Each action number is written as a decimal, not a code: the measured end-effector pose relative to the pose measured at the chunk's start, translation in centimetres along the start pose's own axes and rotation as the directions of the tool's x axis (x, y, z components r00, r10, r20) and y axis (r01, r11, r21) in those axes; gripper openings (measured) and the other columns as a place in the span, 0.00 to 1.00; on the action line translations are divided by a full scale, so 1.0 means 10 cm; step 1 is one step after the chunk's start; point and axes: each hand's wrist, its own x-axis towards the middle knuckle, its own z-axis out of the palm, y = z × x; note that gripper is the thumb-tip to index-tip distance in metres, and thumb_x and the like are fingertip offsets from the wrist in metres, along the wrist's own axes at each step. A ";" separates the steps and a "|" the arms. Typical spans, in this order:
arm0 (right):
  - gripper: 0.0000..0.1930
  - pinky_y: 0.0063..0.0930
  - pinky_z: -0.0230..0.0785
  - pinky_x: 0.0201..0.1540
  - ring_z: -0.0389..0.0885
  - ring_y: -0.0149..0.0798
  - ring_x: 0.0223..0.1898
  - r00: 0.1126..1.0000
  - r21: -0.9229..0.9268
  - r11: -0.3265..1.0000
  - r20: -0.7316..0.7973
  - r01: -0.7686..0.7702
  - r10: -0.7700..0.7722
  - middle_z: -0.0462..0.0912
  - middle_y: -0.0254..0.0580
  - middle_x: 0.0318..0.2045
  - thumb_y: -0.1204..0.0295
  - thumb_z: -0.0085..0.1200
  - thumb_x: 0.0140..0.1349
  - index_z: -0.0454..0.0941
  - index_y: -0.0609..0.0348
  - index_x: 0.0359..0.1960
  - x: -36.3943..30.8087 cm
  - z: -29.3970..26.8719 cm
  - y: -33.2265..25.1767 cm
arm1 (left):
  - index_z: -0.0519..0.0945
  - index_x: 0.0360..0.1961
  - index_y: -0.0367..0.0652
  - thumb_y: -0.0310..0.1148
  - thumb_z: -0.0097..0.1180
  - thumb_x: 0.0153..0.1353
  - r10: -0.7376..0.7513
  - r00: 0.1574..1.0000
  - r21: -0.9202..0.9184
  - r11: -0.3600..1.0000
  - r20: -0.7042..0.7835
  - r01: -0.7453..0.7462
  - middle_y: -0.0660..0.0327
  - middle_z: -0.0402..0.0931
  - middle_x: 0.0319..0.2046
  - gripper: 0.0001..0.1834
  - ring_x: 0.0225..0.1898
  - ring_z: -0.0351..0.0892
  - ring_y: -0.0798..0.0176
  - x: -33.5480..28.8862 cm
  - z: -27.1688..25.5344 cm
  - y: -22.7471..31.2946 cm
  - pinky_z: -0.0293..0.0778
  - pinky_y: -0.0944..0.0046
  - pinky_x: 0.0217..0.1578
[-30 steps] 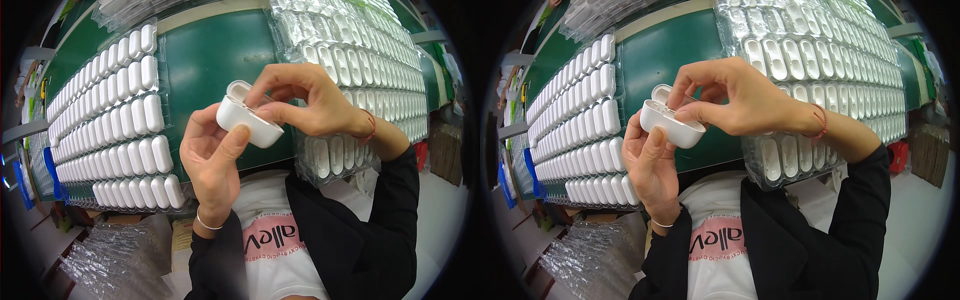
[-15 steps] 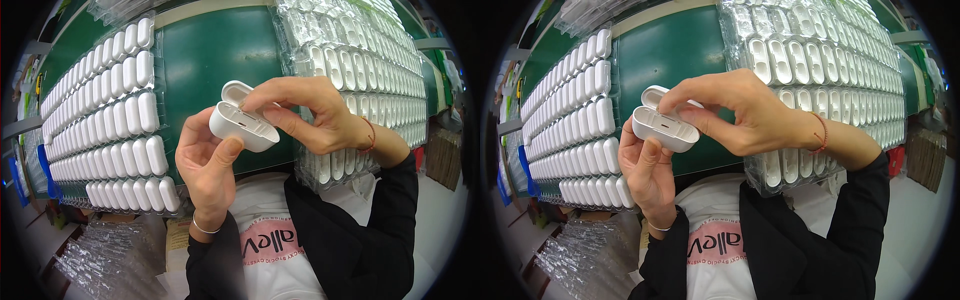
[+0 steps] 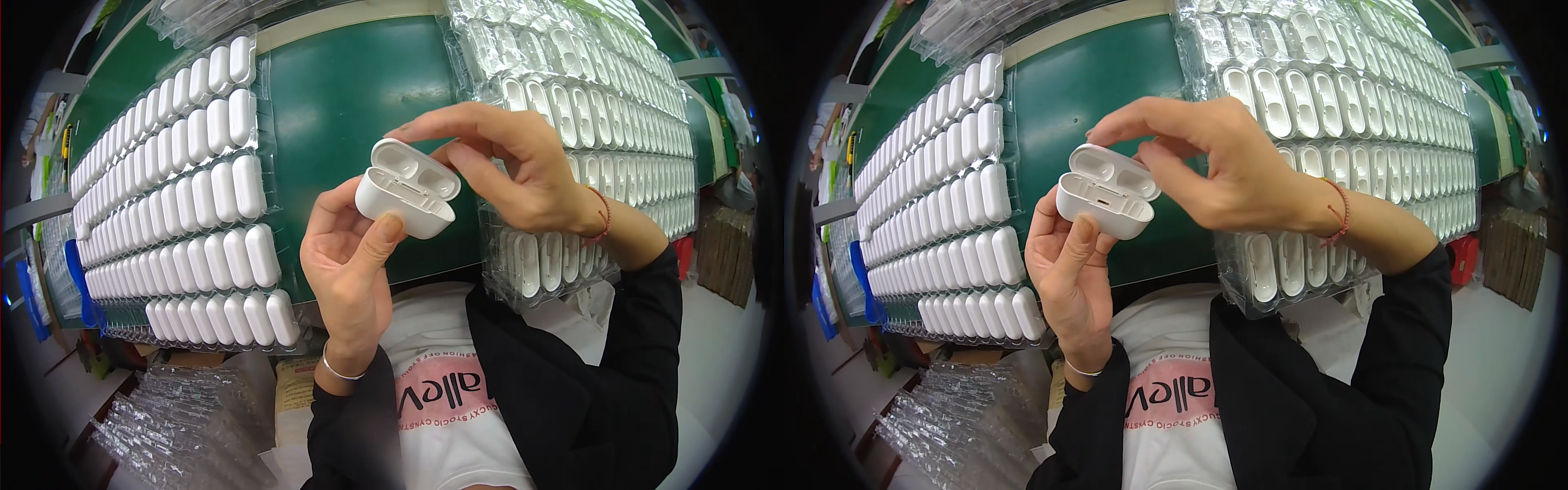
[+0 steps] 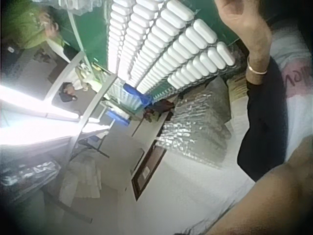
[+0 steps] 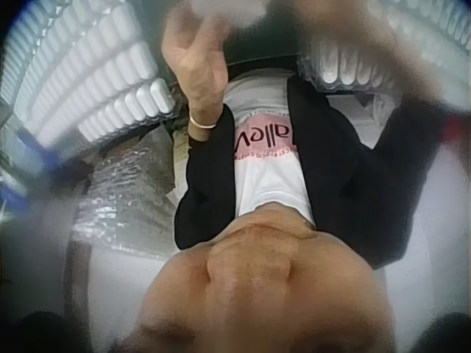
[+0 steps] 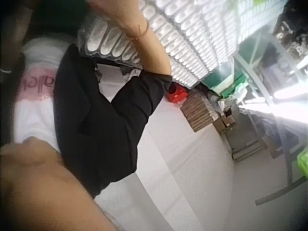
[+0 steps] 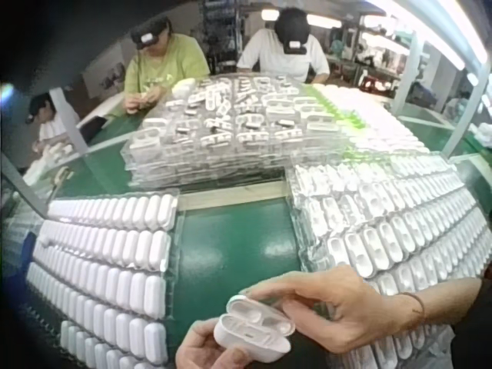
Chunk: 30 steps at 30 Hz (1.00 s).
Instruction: The person assembles white wireless earbuds by hand on a green factory table. They repeatedly pick up a white charging case, insert a small white earbud into it, close the case, and place it into a clear plastic tray. The process is repeated for multiple units throughout the clip.
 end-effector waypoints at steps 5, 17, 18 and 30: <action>0.13 0.20 0.72 0.33 0.82 0.27 0.32 0.992 0.136 0.987 -0.103 0.087 -0.074 0.84 0.43 0.43 0.82 0.53 0.60 0.80 0.62 0.46 0.03 0.06 0.08 | 0.68 0.56 0.32 0.27 0.59 0.64 -0.001 0.999 0.057 0.998 0.044 -0.001 0.53 0.74 0.49 0.22 0.50 0.79 0.62 -0.01 -0.01 0.00 0.81 0.60 0.49; 0.14 0.20 0.65 0.29 0.73 0.29 0.29 0.981 -0.186 0.964 0.072 0.188 -0.177 0.78 0.39 0.41 0.81 0.62 0.55 0.82 0.58 0.44 0.08 0.08 -0.25 | 0.71 0.51 0.34 0.21 0.64 0.58 0.169 0.985 0.040 0.985 -0.047 -0.167 0.56 0.76 0.46 0.20 0.48 0.75 0.67 0.03 -0.02 0.02 0.73 0.67 0.50; 0.14 0.20 0.64 0.29 0.72 0.29 0.30 0.983 -0.209 0.961 0.061 0.181 -0.172 0.77 0.38 0.41 0.79 0.63 0.55 0.81 0.58 0.44 0.12 0.07 -0.26 | 0.71 0.50 0.34 0.20 0.64 0.58 0.167 0.985 0.028 0.986 -0.044 -0.166 0.57 0.75 0.45 0.20 0.48 0.75 0.67 0.03 -0.01 0.05 0.73 0.67 0.50; 0.17 0.19 0.59 0.32 0.67 0.26 0.30 0.984 -0.103 0.993 0.167 -0.052 0.069 0.75 0.30 0.42 0.72 0.68 0.50 0.80 0.54 0.43 0.36 0.19 -0.38 | 0.68 0.47 0.35 0.16 0.63 0.56 0.404 0.880 0.124 0.888 0.249 -0.442 0.56 0.70 0.43 0.21 0.47 0.75 0.64 0.08 -0.20 0.07 0.73 0.65 0.51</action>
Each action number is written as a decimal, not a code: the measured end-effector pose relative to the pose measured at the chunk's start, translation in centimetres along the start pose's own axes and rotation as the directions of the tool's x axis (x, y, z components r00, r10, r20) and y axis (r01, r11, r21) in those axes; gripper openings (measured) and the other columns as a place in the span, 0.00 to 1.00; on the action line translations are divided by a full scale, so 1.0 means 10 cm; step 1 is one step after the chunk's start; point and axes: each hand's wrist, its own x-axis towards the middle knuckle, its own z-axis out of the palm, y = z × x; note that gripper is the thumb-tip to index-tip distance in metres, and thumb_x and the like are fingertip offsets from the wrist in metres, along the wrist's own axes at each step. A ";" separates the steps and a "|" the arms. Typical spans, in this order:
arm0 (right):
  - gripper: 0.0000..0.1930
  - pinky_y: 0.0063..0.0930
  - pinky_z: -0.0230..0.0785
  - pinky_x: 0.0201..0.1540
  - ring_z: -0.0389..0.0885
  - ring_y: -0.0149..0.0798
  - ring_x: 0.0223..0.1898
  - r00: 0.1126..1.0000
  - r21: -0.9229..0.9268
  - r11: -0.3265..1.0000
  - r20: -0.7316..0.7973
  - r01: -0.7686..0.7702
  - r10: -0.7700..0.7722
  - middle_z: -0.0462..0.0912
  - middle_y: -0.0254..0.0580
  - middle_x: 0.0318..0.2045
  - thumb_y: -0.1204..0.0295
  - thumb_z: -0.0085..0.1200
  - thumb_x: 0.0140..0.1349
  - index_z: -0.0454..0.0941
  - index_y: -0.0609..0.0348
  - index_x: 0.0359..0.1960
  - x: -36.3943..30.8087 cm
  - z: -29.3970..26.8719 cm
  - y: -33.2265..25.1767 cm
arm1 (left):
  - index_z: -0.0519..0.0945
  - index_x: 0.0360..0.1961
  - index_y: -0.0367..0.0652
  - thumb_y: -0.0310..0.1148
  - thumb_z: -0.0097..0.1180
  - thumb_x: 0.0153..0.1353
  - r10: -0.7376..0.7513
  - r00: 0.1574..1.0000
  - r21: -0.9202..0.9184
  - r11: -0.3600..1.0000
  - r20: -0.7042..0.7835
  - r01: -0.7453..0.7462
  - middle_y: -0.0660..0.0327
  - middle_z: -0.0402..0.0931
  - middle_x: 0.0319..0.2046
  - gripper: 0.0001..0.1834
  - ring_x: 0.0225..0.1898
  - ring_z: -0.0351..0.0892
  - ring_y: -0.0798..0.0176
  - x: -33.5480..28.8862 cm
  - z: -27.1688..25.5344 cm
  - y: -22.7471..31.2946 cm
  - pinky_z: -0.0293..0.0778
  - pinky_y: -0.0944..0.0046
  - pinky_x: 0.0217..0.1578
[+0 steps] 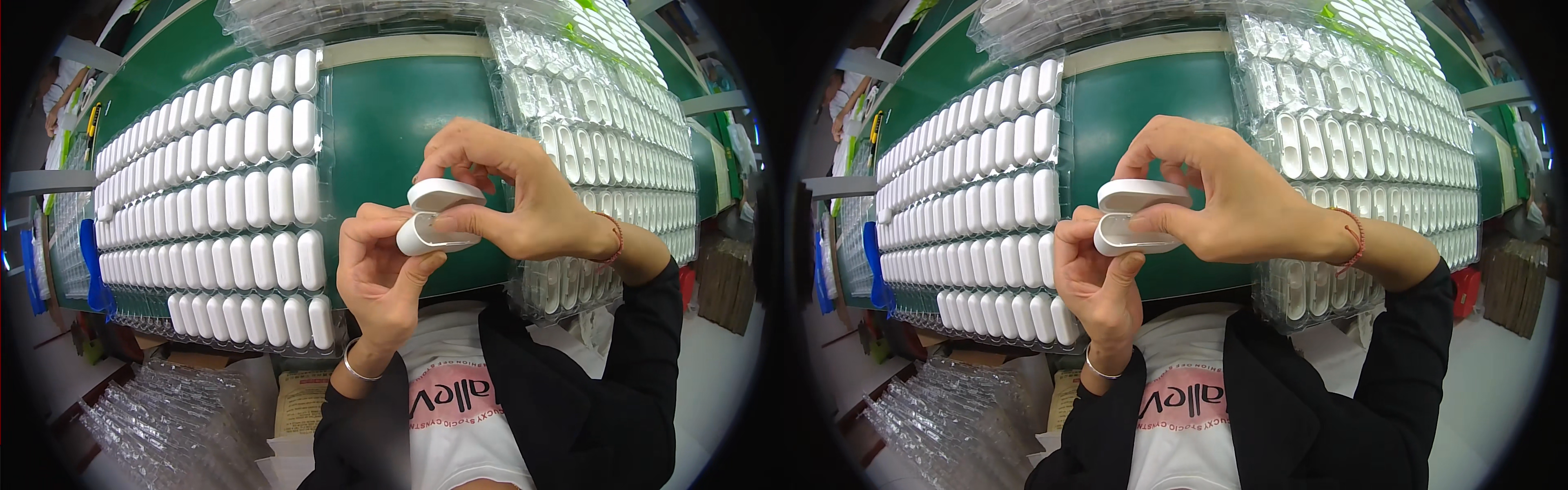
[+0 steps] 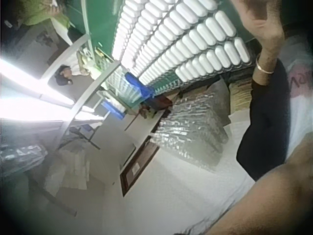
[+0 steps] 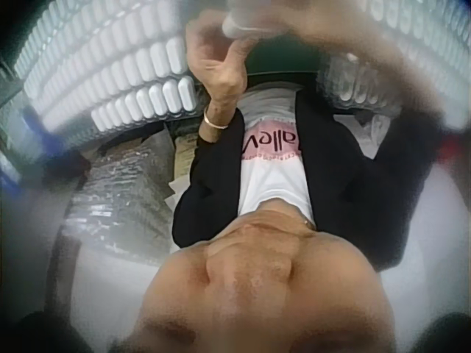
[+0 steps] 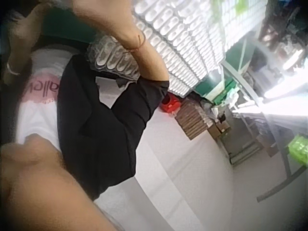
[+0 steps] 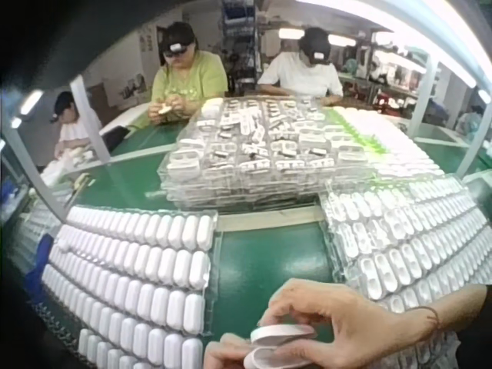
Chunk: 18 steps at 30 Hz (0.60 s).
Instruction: The person assembles white wireless earbuds by hand on a green factory table. They repeatedly pick up a white charging case, insert a small white earbud into it, close the case, and place it into a clear plastic tray. The process is repeated for multiple units throughout the clip.
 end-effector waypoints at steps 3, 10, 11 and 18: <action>0.16 0.23 0.63 0.31 0.71 0.29 0.31 0.998 -0.016 1.000 -0.064 0.002 -0.003 0.78 0.34 0.39 0.74 0.68 0.50 0.79 0.57 0.41 0.04 0.00 -0.03 | 0.68 0.47 0.36 0.16 0.63 0.56 -0.018 1.000 0.030 0.999 -0.013 0.018 0.58 0.70 0.43 0.21 0.46 0.75 0.66 -0.01 -0.02 0.01 0.74 0.66 0.49; 0.16 0.32 0.74 0.34 0.81 0.43 0.33 0.913 -0.310 0.883 -0.093 0.352 -0.397 0.81 0.42 0.35 0.77 0.69 0.47 0.81 0.57 0.40 0.00 0.11 -0.01 | 0.66 0.51 0.35 0.18 0.58 0.62 -0.130 0.958 -0.079 0.990 -0.255 0.113 0.58 0.70 0.48 0.19 0.49 0.73 0.68 0.04 0.05 0.01 0.73 0.67 0.48; 0.15 0.31 0.74 0.32 0.81 0.42 0.32 0.930 -0.274 0.908 -0.098 0.318 -0.355 0.82 0.41 0.34 0.78 0.68 0.48 0.81 0.57 0.39 0.01 0.15 0.02 | 0.65 0.54 0.35 0.20 0.57 0.63 -0.145 0.949 -0.086 0.988 -0.279 0.126 0.57 0.70 0.49 0.20 0.51 0.73 0.66 0.07 0.06 0.01 0.73 0.64 0.51; 0.07 0.20 0.68 0.29 0.76 0.25 0.24 0.900 -0.323 0.920 -0.296 0.221 -0.320 0.85 0.37 0.30 0.76 0.60 0.59 0.83 0.62 0.39 1.38 -0.45 0.09 | 0.64 0.59 0.35 0.18 0.48 0.66 -0.241 0.967 0.015 0.970 -0.079 0.242 0.52 0.70 0.51 0.20 0.54 0.72 0.59 -0.09 0.12 0.20 0.74 0.53 0.56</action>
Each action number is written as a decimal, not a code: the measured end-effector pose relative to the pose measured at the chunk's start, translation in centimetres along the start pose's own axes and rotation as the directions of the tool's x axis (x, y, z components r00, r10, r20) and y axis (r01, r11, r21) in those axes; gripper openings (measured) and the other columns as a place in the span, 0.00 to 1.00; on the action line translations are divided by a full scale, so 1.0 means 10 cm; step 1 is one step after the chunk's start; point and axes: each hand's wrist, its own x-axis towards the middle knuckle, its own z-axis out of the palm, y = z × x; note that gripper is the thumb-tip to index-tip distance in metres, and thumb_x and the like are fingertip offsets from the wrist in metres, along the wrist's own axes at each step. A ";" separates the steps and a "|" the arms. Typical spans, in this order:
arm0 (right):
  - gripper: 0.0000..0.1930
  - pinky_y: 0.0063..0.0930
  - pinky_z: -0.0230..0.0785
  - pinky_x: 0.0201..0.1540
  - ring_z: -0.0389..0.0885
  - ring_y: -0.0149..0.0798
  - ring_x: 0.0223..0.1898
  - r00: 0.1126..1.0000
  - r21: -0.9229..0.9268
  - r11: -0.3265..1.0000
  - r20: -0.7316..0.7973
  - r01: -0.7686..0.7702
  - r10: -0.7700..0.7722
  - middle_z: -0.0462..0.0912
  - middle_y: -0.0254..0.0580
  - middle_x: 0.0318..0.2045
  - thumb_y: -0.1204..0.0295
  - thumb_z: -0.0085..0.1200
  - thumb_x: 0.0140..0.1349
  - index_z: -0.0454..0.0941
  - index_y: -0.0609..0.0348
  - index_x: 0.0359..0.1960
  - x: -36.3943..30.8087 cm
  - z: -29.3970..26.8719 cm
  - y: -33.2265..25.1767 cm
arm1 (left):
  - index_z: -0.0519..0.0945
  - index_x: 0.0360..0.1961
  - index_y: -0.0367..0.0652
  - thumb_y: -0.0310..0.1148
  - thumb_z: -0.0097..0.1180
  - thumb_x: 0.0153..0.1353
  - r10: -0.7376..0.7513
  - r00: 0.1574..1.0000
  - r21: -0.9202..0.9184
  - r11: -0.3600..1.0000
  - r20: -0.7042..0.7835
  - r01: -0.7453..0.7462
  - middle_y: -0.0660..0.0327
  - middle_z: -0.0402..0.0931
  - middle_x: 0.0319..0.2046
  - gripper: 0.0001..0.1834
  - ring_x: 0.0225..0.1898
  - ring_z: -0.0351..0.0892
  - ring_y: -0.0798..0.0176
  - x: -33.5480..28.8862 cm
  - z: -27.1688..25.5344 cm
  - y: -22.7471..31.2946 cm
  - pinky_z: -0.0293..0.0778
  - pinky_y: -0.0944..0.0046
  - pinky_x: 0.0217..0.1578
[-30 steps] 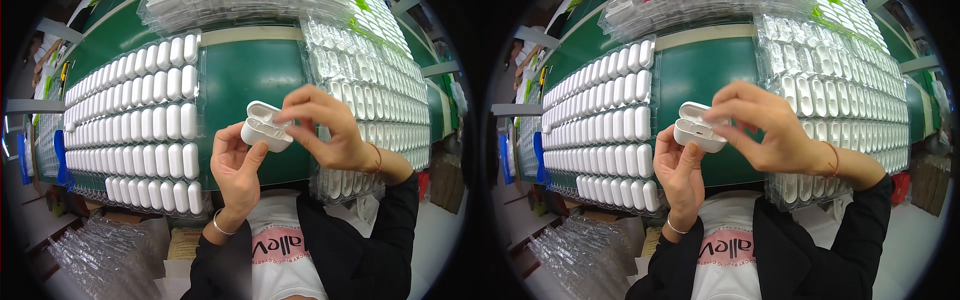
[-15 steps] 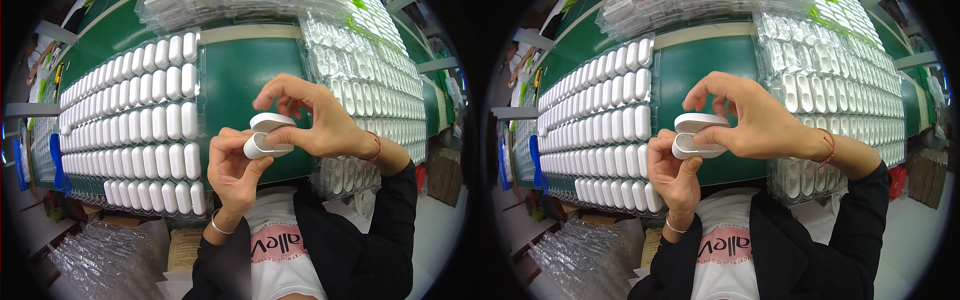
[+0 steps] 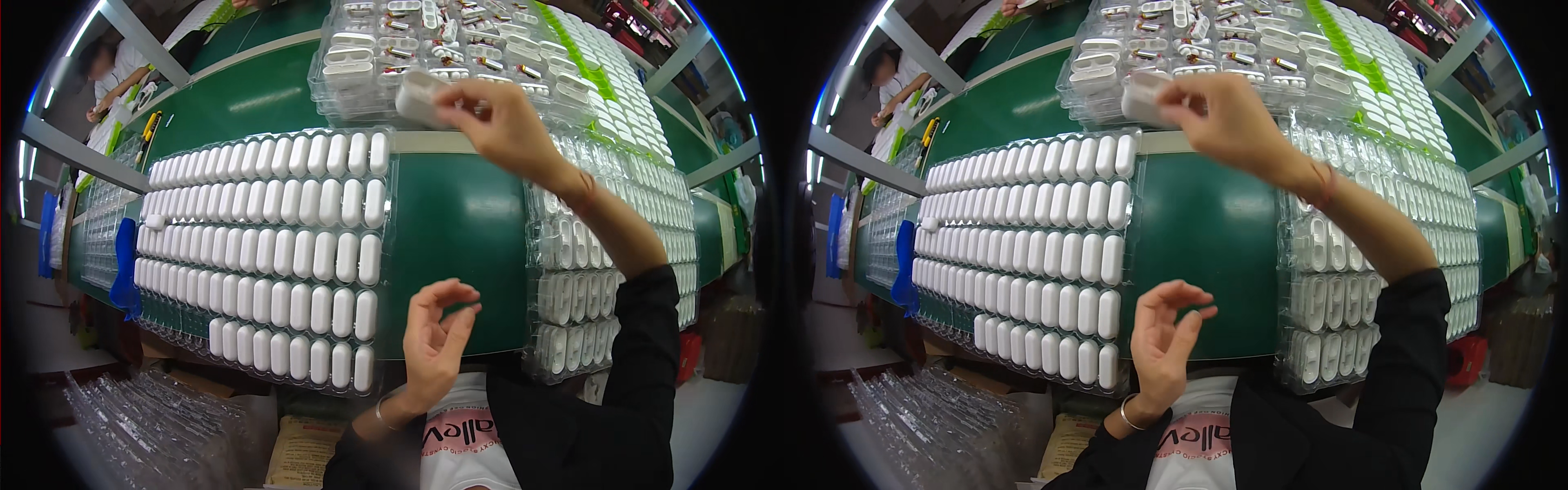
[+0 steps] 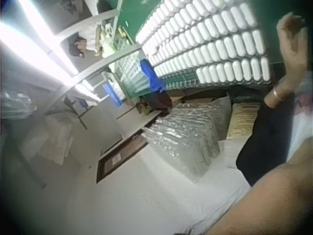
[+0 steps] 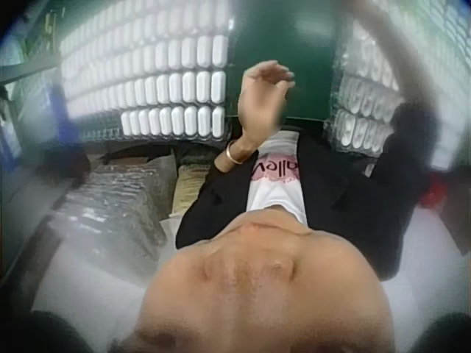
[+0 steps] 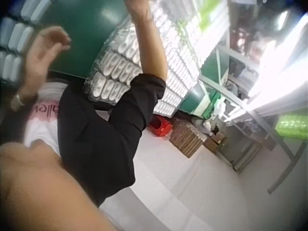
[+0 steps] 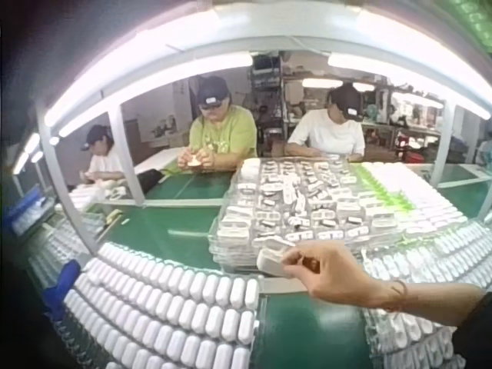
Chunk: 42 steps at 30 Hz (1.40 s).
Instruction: The person assembles white wireless earbuds by hand on a green factory table. They repeatedly pick up a white charging case, insert a small white earbud into it, close the case, and place it into a clear plastic tray. The process is repeated for multiple units throughout the clip.
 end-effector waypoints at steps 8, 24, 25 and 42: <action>0.12 0.38 0.76 0.39 0.85 0.48 0.32 0.962 -0.434 0.881 -0.101 0.188 -0.255 0.84 0.54 0.27 0.67 0.57 0.51 0.86 0.61 0.33 2.00 0.45 1.15 | 0.67 0.52 0.32 0.14 0.52 0.63 -0.060 0.983 0.156 0.987 0.174 0.033 0.50 0.77 0.38 0.17 0.38 0.80 0.65 -0.33 -0.26 0.37 0.79 0.66 0.40; 0.13 0.15 0.68 0.41 0.79 0.22 0.38 0.991 -0.156 0.986 0.130 0.057 -0.037 0.86 0.33 0.35 0.69 0.53 0.67 0.82 0.61 0.49 1.16 -0.03 0.58 | 0.80 0.42 0.38 0.20 0.58 0.58 0.669 0.701 0.924 -0.054 -0.247 0.377 0.54 0.80 0.41 0.11 0.41 0.78 0.52 -0.52 -1.70 1.28 0.74 0.60 0.40; 0.11 0.16 0.68 0.38 0.79 0.21 0.35 0.987 -0.132 0.988 0.147 0.077 -0.058 0.86 0.32 0.32 0.71 0.54 0.66 0.83 0.60 0.47 0.91 -0.06 0.47 | 0.80 0.43 0.39 0.22 0.58 0.58 0.673 0.708 0.870 -0.196 -0.216 0.452 0.53 0.80 0.43 0.11 0.44 0.77 0.49 -0.57 -1.92 1.36 0.73 0.57 0.44; 0.13 0.25 0.65 0.28 0.72 0.28 0.22 0.890 -0.422 0.785 -0.171 -0.453 0.422 0.80 0.33 0.21 0.64 0.56 0.64 0.82 0.62 0.31 -1.49 -1.62 0.60 | 0.79 0.46 0.31 0.15 0.64 0.50 0.440 0.898 0.720 0.619 0.012 -0.313 0.52 0.81 0.40 0.19 0.41 0.80 0.57 -0.18 -0.16 0.33 0.76 0.63 0.44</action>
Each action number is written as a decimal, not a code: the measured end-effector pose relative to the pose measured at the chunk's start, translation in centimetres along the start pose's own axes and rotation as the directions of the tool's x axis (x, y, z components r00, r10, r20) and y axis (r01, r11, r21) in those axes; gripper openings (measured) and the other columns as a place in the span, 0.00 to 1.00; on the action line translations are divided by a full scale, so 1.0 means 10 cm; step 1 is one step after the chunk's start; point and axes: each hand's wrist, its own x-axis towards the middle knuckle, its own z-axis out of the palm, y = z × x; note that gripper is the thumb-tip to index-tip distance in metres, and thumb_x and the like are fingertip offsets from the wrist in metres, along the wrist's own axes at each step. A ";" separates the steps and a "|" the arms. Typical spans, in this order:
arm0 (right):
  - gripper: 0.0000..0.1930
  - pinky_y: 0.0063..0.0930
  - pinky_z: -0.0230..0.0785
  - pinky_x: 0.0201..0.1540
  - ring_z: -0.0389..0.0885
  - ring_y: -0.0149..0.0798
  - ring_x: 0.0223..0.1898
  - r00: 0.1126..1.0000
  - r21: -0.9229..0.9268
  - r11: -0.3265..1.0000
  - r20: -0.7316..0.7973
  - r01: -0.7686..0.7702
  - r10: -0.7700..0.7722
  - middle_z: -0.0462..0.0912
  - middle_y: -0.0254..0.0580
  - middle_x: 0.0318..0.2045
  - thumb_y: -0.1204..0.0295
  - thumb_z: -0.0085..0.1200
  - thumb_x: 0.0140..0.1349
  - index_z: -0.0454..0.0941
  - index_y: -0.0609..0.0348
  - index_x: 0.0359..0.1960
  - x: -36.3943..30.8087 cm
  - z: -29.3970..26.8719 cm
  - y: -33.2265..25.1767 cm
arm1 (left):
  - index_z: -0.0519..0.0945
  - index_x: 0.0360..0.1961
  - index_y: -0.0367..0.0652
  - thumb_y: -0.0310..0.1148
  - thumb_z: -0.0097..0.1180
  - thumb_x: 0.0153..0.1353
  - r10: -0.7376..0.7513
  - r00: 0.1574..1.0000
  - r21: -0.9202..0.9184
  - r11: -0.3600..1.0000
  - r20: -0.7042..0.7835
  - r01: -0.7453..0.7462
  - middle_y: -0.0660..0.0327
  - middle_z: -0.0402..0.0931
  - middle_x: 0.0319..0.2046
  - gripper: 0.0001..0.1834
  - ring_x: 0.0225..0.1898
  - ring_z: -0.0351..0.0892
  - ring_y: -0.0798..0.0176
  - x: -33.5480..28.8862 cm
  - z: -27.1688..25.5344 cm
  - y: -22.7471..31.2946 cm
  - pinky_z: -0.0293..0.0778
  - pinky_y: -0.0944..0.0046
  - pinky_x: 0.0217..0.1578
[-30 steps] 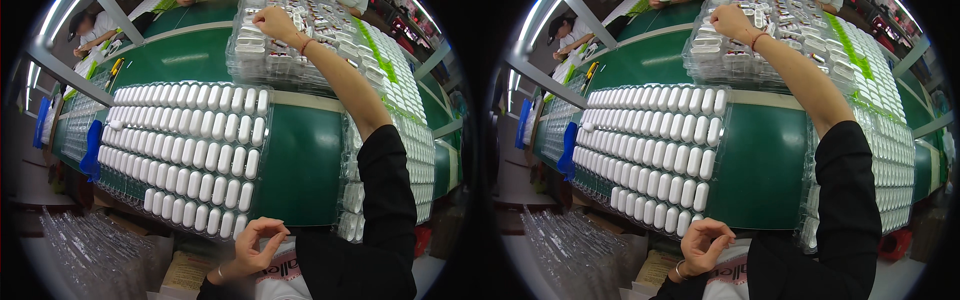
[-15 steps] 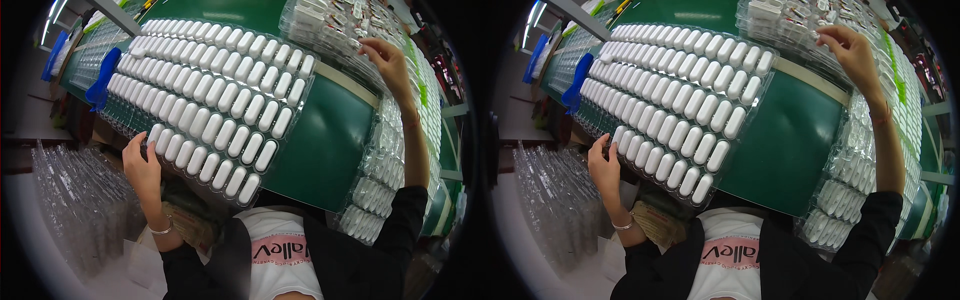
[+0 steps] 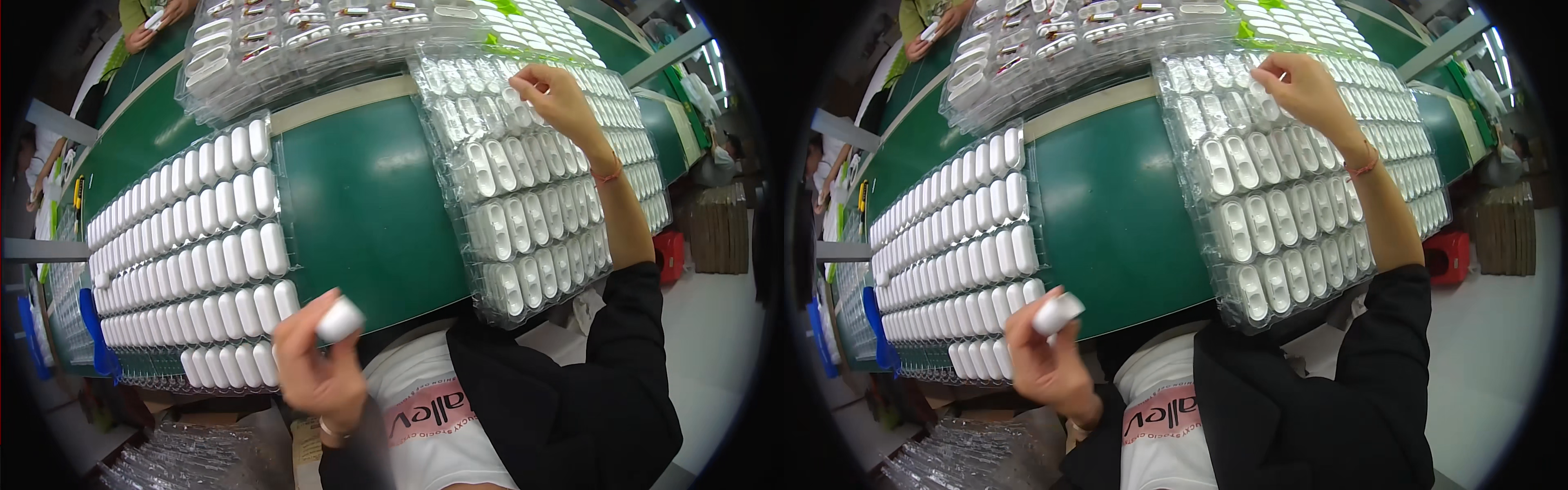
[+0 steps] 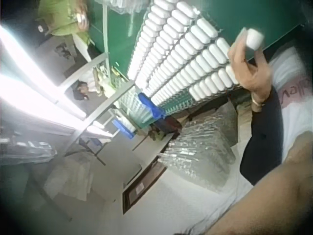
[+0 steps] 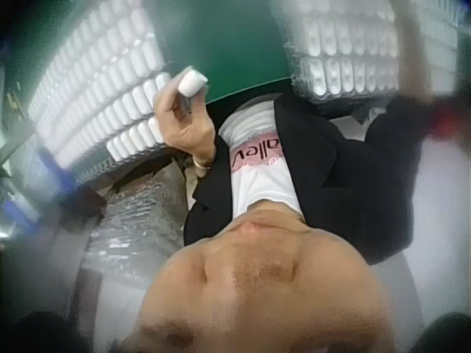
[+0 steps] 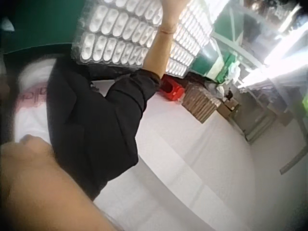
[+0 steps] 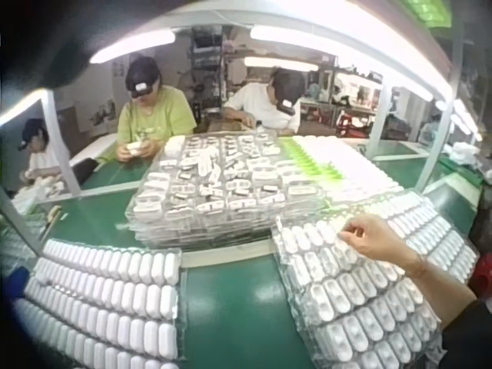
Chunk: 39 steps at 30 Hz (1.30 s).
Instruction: The person assembles white wireless earbuds by hand on a green factory table. They repeatedly pick up a white charging case, insert a small white earbud into it, close the case, and place it into a clear plastic tray. The process is repeated for multiple units throughout the clip.
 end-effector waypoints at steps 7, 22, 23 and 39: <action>0.14 0.38 0.70 0.37 0.80 0.44 0.33 0.990 -0.405 0.914 -0.132 -0.010 -0.048 0.81 0.42 0.28 0.61 0.58 0.58 0.79 0.60 0.35 -0.17 0.12 0.02 | 0.77 0.48 0.32 0.13 0.62 0.54 0.042 0.943 -0.151 0.989 0.329 0.009 0.57 0.75 0.41 0.19 0.44 0.79 0.64 -0.07 0.53 -0.01 0.77 0.66 0.48; 0.20 0.16 0.70 0.27 0.77 0.23 0.27 0.992 0.337 0.940 0.122 -0.056 0.015 0.74 0.32 0.32 0.71 0.55 0.66 0.73 0.61 0.58 -0.26 0.00 -0.29 | 0.69 0.57 0.30 0.18 0.58 0.61 -0.358 0.839 -0.494 0.686 0.410 0.534 0.50 0.77 0.49 0.23 0.51 0.79 0.61 -0.04 0.48 -0.19 0.79 0.61 0.51; 0.20 0.16 0.71 0.27 0.78 0.24 0.27 0.984 0.503 0.859 0.177 -0.093 0.003 0.73 0.32 0.34 0.71 0.54 0.67 0.72 0.61 0.60 -0.33 0.04 -0.49 | 0.69 0.57 0.30 0.18 0.58 0.61 -0.357 0.834 -0.513 0.665 0.421 0.543 0.50 0.77 0.49 0.22 0.51 0.79 0.60 -0.03 0.48 -0.21 0.79 0.61 0.51; 0.22 0.15 0.73 0.32 0.83 0.26 0.33 0.877 0.638 0.766 0.323 0.076 -0.356 0.77 0.43 0.46 0.85 0.51 0.63 0.73 0.61 0.60 -0.85 0.82 -1.22 | 0.68 0.58 0.31 0.26 0.57 0.65 -0.473 0.738 -0.662 0.356 0.481 0.659 0.51 0.76 0.49 0.22 0.51 0.78 0.61 -0.01 0.45 -0.37 0.75 0.61 0.53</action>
